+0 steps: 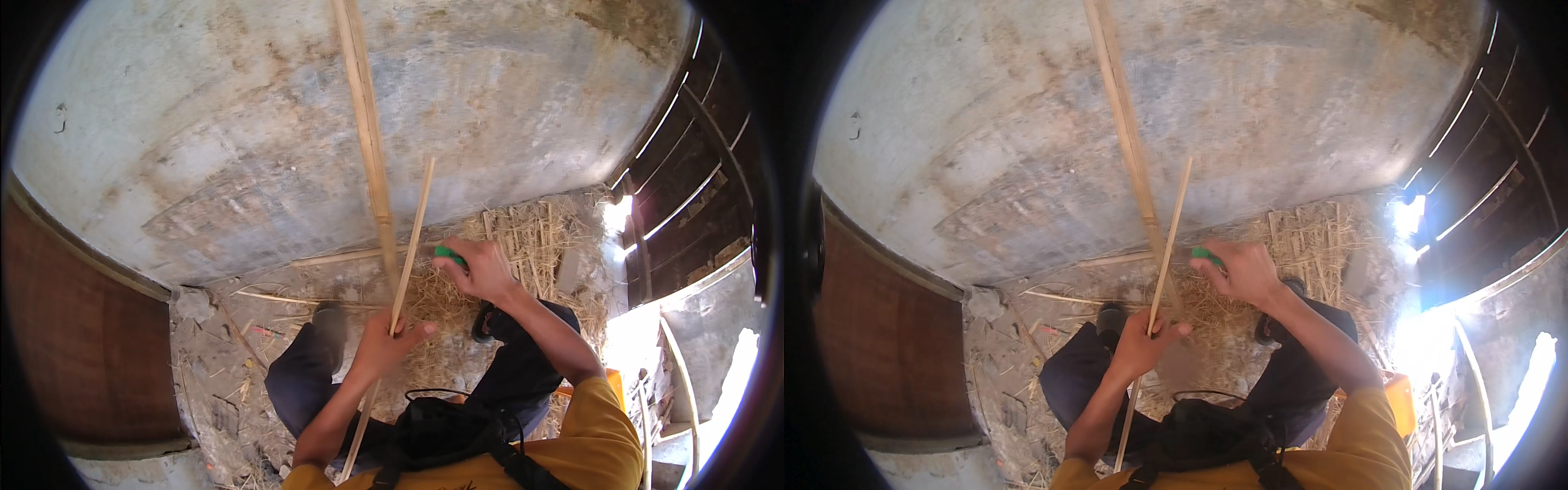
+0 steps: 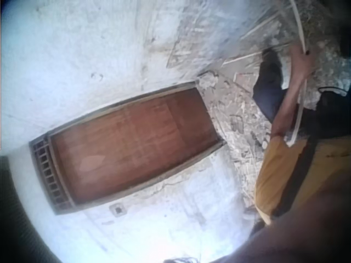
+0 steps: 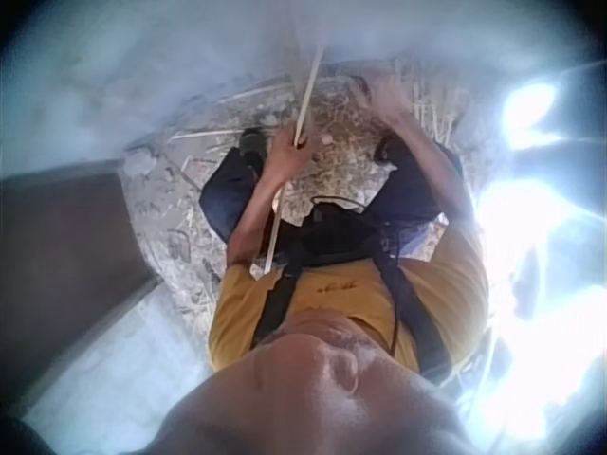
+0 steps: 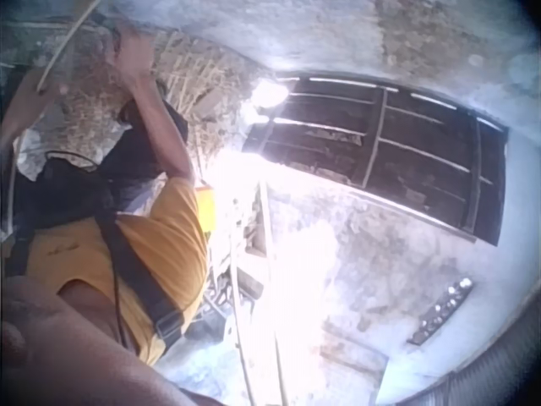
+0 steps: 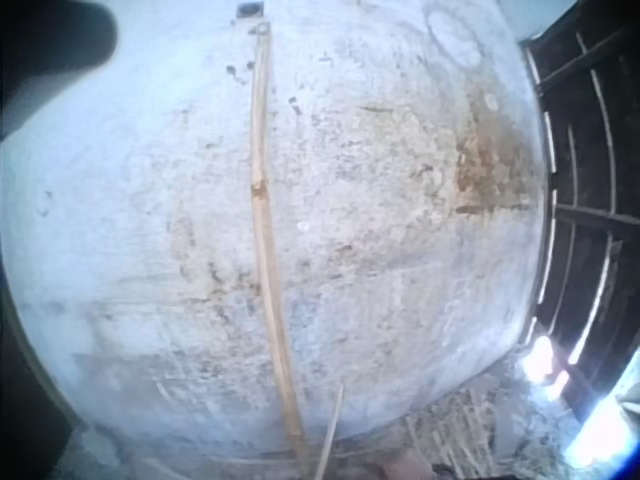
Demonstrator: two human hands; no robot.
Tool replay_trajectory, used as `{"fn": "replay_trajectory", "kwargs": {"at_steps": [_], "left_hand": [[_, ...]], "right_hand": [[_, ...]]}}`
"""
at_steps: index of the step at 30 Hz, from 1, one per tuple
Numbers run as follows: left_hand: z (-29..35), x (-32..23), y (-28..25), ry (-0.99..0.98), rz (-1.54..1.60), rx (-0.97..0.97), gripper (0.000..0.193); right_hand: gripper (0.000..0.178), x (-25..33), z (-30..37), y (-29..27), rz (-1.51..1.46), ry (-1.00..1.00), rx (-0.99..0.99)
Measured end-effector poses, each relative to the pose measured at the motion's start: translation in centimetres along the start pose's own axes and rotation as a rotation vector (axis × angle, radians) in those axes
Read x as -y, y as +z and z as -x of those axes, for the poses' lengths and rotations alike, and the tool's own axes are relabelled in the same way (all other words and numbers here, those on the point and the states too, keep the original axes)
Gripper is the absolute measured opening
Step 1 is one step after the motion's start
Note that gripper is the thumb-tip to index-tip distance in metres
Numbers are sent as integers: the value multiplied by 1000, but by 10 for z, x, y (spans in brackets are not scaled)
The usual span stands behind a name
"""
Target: The person shaves thin strips of bamboo using a small hand tool while holding the sticks between their knees and against their body.
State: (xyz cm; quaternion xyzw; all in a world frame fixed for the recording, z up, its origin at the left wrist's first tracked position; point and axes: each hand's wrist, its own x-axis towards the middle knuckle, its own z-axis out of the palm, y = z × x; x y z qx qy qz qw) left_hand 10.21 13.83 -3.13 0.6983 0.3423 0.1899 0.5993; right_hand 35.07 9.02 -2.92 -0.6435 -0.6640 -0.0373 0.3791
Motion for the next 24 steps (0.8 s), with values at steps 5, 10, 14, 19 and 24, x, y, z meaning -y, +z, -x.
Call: {"fn": "replay_trajectory", "kwargs": {"at_steps": [5, 10, 14, 19, 24], "left_hand": [[9, 16, 10, 11, 62, 138, 56], [-2, 8, 4, -179, 184, 92, 50], [-8, -2, -18, -124, 180, 170, 47], [-9, 8, -14, -47, 131, 184, 40], [-10, 4, -11, 5, 76, 203, 33]], "right_hand": [[32, -34, -19, -12, -8, 321, 134], [33, -36, -15, -22, -66, 315, -41], [31, -15, 2, -11, -159, 43, 86], [25, 17, 13, 9, -187, -147, 299], [29, 25, 18, 22, -193, -190, 265]]}}
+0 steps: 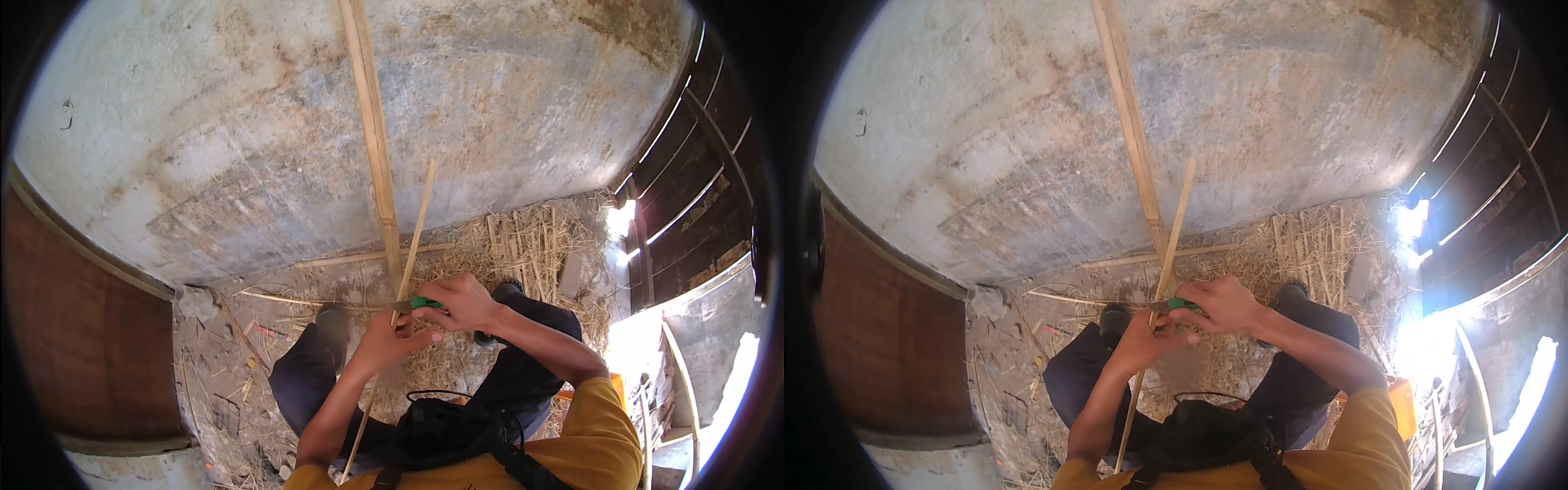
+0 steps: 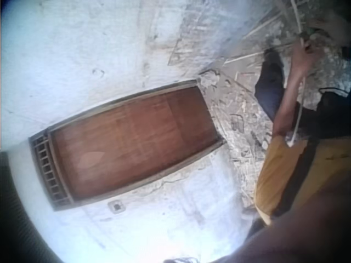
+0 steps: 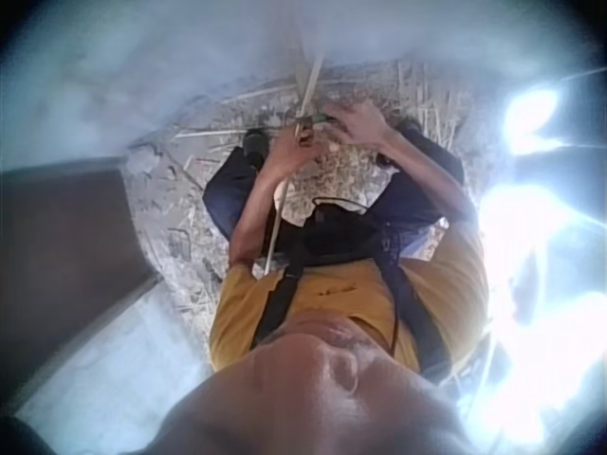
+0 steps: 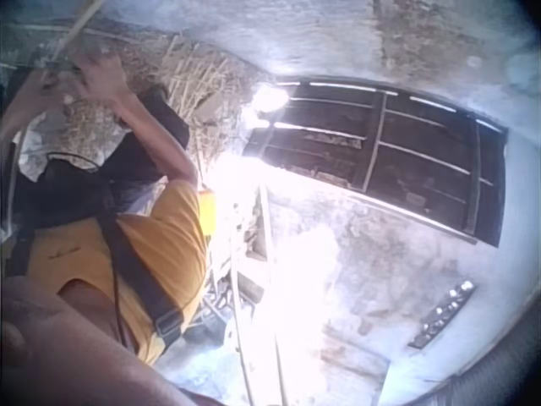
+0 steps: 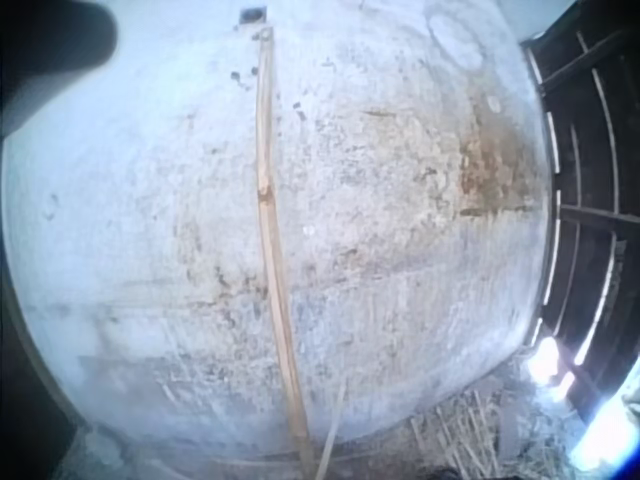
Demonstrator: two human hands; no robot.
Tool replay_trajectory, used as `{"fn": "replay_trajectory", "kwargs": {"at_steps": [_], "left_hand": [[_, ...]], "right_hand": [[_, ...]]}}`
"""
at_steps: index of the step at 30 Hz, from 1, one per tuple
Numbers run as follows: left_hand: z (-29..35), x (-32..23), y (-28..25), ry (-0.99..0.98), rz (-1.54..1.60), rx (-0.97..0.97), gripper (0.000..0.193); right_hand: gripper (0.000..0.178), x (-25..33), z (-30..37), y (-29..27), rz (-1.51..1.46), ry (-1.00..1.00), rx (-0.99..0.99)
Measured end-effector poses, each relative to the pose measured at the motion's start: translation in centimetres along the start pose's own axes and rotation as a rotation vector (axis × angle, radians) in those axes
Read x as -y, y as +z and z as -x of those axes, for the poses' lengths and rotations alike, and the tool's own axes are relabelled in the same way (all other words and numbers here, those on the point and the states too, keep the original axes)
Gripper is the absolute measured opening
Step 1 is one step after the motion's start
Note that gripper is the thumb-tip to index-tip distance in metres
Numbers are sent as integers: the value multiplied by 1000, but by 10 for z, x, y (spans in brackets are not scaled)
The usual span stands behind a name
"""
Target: The person shaves thin strips of bamboo using a small hand tool while holding the sticks between their knees and against their body.
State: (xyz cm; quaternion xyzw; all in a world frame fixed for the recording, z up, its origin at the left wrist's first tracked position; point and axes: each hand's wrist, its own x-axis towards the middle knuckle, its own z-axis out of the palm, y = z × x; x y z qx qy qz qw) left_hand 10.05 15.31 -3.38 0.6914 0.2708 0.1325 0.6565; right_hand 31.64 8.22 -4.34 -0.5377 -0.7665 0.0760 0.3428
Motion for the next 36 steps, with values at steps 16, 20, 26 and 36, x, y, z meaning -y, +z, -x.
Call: {"fn": "replay_trajectory", "kwargs": {"at_steps": [16, 20, 26, 36], "left_hand": [[5, -14, 10, 21, -143, -167, 43], [5, -6, 8, 26, -171, -157, 37], [5, -8, 7, 40, -161, -186, 52], [4, -7, 7, 30, -175, -205, 57]], "right_hand": [[29, 11, -1, -1, 166, 81, -19], [29, 10, -2, -3, 175, 70, -39], [31, 9, -4, -5, 208, 75, -45], [30, 10, -6, -8, 226, 70, -68]]}}
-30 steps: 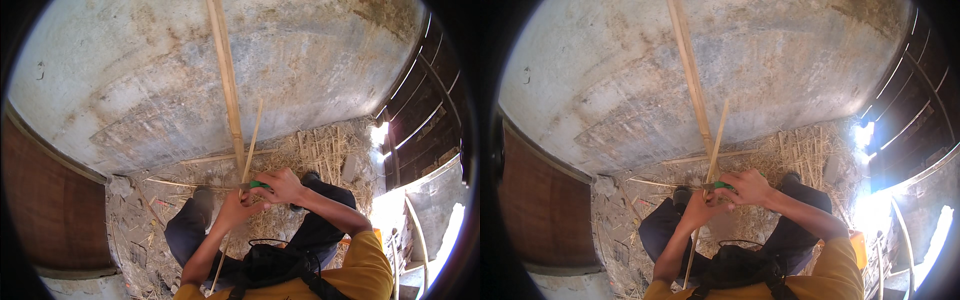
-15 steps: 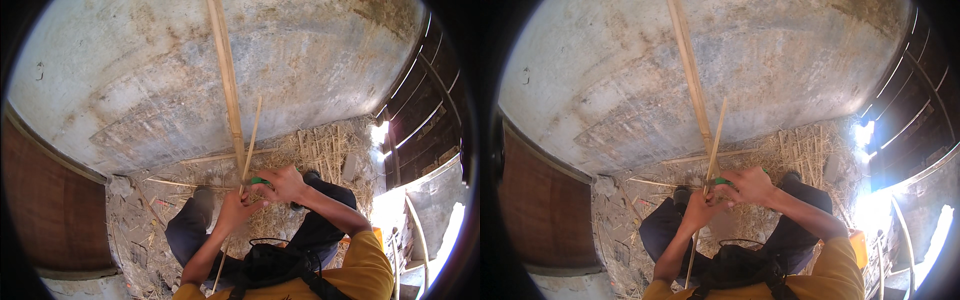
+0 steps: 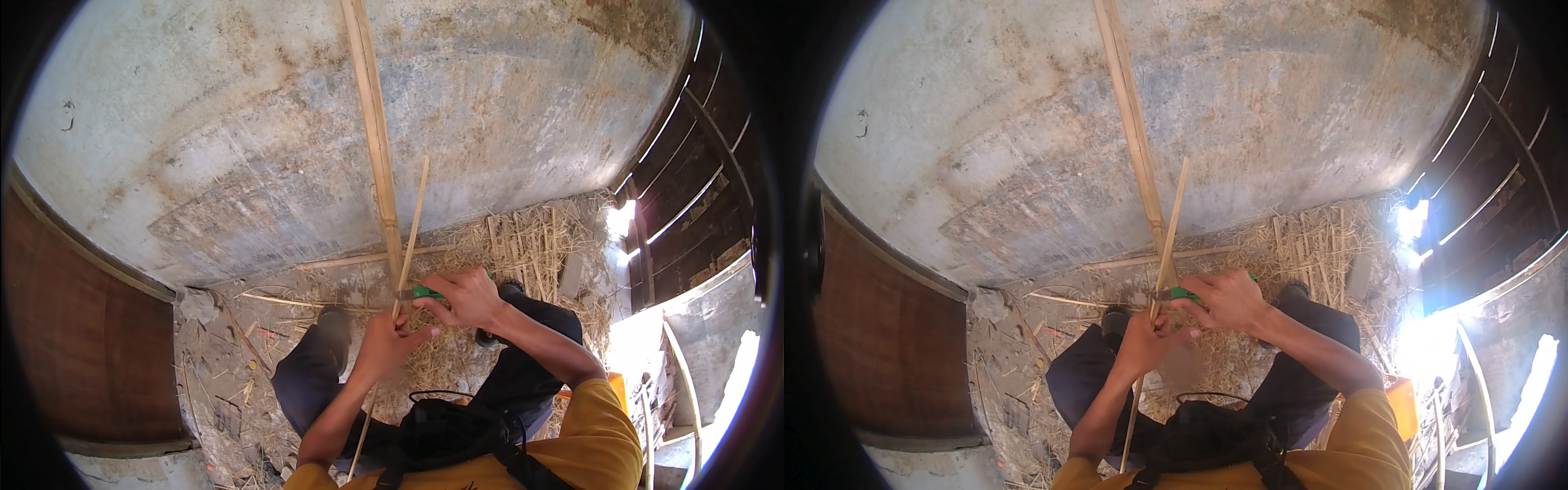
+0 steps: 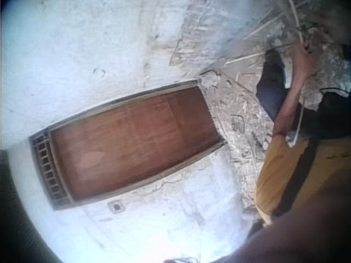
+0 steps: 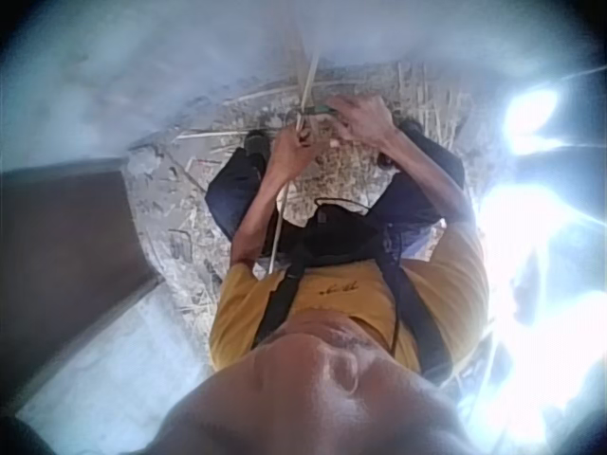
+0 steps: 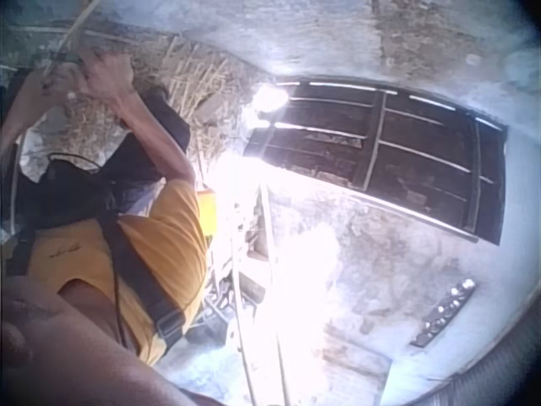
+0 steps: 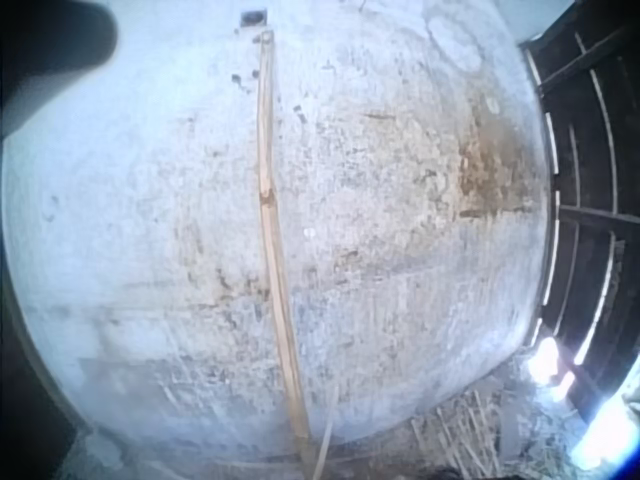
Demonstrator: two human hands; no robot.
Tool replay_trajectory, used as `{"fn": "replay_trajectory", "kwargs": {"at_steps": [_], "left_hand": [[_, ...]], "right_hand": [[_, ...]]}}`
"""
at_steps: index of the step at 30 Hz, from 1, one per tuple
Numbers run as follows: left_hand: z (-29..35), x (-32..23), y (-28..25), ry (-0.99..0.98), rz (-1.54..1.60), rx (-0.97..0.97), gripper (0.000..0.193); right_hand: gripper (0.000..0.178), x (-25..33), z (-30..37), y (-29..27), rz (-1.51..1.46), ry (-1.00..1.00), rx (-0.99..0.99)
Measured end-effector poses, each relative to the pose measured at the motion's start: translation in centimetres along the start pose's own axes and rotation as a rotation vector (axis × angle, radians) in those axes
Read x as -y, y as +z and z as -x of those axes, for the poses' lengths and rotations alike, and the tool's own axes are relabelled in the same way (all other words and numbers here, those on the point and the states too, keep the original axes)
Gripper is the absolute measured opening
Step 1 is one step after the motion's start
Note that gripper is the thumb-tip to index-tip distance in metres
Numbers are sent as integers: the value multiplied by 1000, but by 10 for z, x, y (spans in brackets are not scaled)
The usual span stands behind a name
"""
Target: The person shaves thin strips of bamboo using a small hand tool while holding the sticks between their knees and against their body.
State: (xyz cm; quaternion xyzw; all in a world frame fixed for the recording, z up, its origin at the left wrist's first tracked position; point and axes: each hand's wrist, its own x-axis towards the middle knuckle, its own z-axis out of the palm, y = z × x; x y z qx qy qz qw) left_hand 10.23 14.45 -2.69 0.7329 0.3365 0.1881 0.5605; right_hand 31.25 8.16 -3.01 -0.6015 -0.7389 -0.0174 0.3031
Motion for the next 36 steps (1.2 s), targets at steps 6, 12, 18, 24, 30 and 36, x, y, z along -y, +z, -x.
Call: {"fn": "replay_trajectory", "kwargs": {"at_steps": [6, 12, 18, 24, 30, 36], "left_hand": [[3, -1, -2, -44, -33, 50, 60], [4, 6, 6, 12, -8, -16, 54], [2, 18, 10, 106, -32, -48, 49], [6, 20, 15, 93, 22, -39, 52], [8, 30, 17, -33, 127, 54, 62], [9, 36, 21, -50, 189, 110, 66]], "right_hand": [[27, -15, -11, -12, 11, 145, -57], [26, -29, -9, -12, -24, 114, -87], [28, -29, -12, -15, -14, 140, -137], [26, -35, -18, -30, -30, 198, -139], [26, -55, -29, -45, 4, 356, -163], [29, -72, -34, -53, 38, 363, -232]]}}
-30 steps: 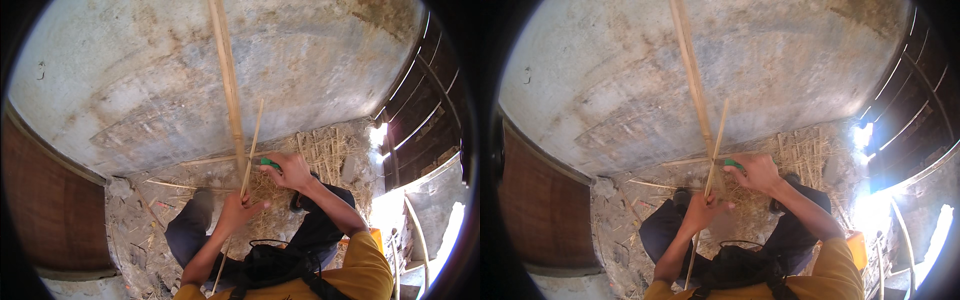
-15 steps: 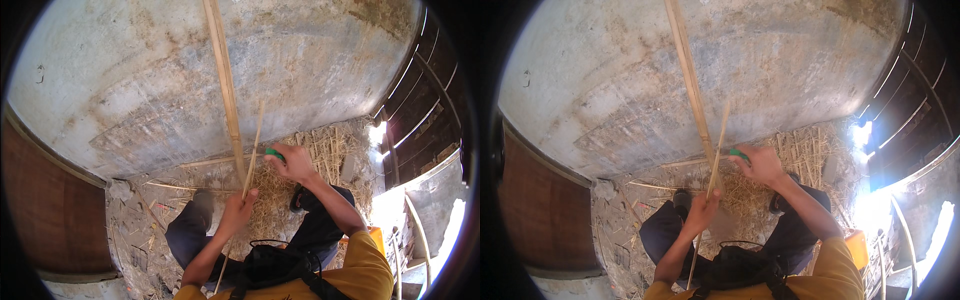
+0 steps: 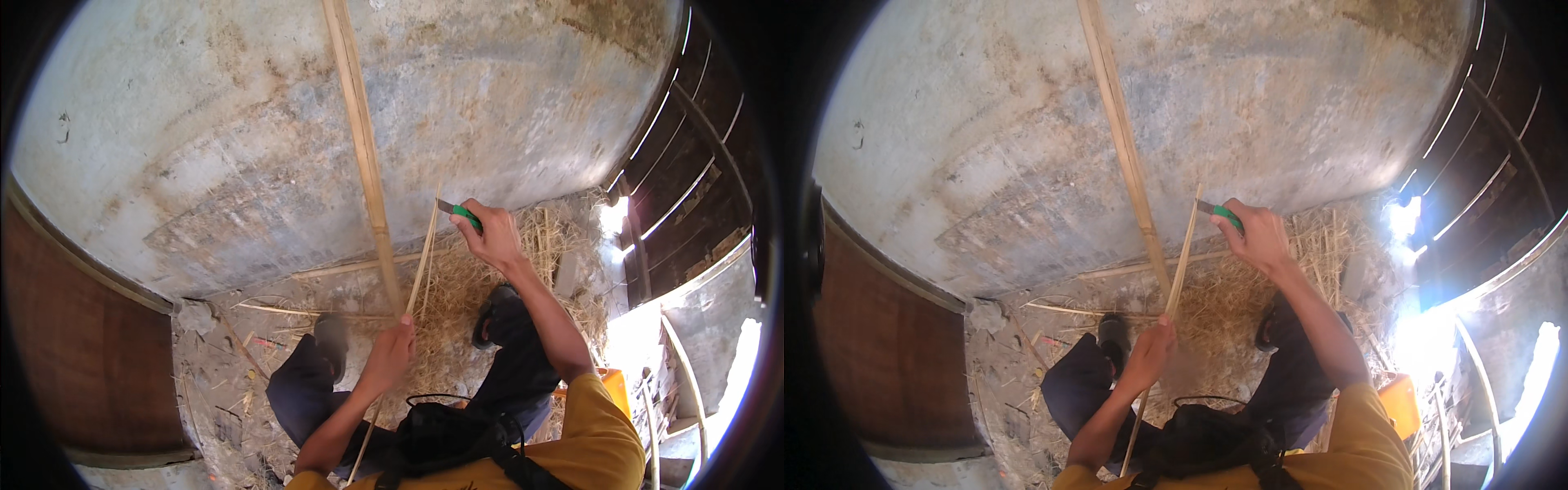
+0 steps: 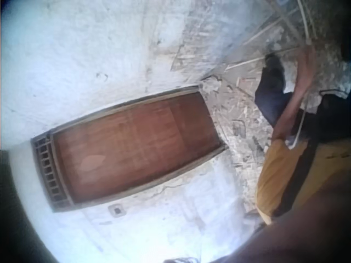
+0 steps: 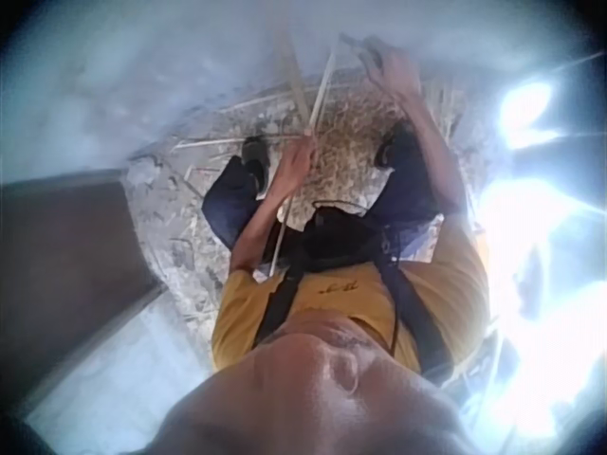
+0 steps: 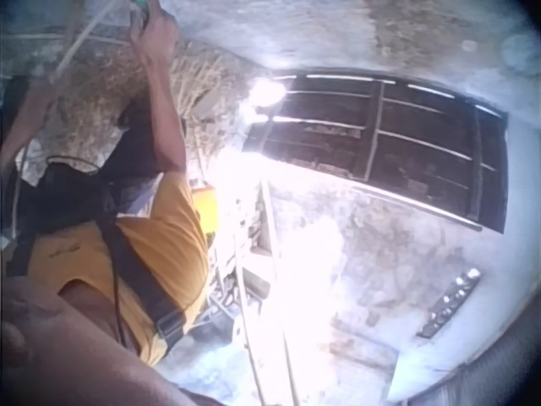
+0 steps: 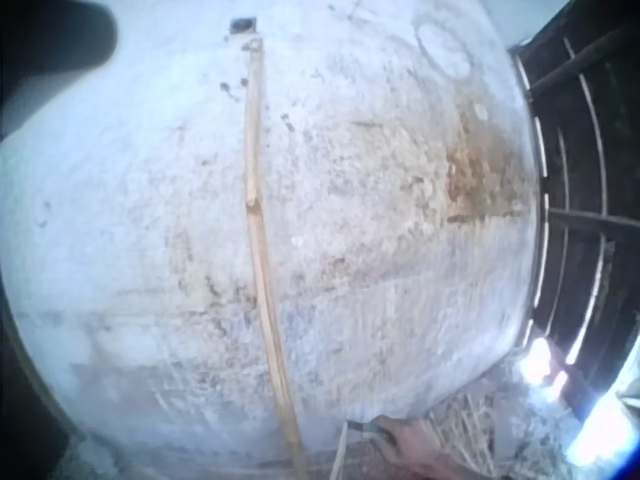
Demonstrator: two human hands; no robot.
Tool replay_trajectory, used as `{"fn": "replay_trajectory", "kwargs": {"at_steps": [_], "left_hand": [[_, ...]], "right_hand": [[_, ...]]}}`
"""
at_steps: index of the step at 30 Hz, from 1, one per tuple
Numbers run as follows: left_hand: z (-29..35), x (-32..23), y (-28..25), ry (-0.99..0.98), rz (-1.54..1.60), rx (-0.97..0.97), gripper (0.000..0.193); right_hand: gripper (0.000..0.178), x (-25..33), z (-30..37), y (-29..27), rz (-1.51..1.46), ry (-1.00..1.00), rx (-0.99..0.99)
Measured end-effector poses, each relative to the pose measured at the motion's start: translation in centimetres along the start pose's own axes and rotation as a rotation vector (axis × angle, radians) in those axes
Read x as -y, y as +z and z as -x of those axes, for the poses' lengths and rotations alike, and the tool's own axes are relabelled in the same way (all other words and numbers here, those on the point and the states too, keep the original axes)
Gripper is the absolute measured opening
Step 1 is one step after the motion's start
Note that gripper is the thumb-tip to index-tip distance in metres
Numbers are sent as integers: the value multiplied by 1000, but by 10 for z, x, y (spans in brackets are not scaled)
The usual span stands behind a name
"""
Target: The person shaves thin strips of bamboo using a small hand tool while holding the sticks between their knees and against their body.
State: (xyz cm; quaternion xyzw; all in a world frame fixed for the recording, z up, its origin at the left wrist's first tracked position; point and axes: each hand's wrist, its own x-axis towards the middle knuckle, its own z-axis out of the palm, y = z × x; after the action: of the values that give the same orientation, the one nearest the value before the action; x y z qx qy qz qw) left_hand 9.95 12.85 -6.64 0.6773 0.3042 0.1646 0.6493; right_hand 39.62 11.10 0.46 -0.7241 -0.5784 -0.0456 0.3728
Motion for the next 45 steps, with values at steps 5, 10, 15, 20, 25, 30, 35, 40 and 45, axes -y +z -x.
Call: {"fn": "replay_trajectory", "kwargs": {"at_steps": [5, 10, 15, 20, 25, 30, 35, 40, 45], "left_hand": [[2, -12, -1, -102, 4, -5, 63], [5, -7, 6, 12, -58, -6, 57], [6, -34, 10, -206, 11, -60, 54], [-4, -15, -6, -209, 246, 45, 50], [-8, -31, -11, -309, 384, 147, 51], [-7, -39, -10, -351, 444, 195, 52], [-7, -39, -11, -315, 293, 180, 54], [-6, -43, -12, -225, 196, 175, 49], [-8, -34, -9, -157, 248, 161, 37]], "right_hand": [[31, -2, -5, 1, -12, 17, -38], [33, -19, -19, -10, -57, 124, -147], [32, -21, -18, -18, -56, 201, -157], [30, -5, -2, -11, -178, 176, -122], [31, 2, 17, 1, -481, 240, 74], [35, 28, 26, 12, -904, 313, 222], [39, 27, 29, 24, -991, 351, 228], [40, 21, 28, 27, -926, 346, 262], [37, 30, 28, 24, -979, 378, 260]]}}
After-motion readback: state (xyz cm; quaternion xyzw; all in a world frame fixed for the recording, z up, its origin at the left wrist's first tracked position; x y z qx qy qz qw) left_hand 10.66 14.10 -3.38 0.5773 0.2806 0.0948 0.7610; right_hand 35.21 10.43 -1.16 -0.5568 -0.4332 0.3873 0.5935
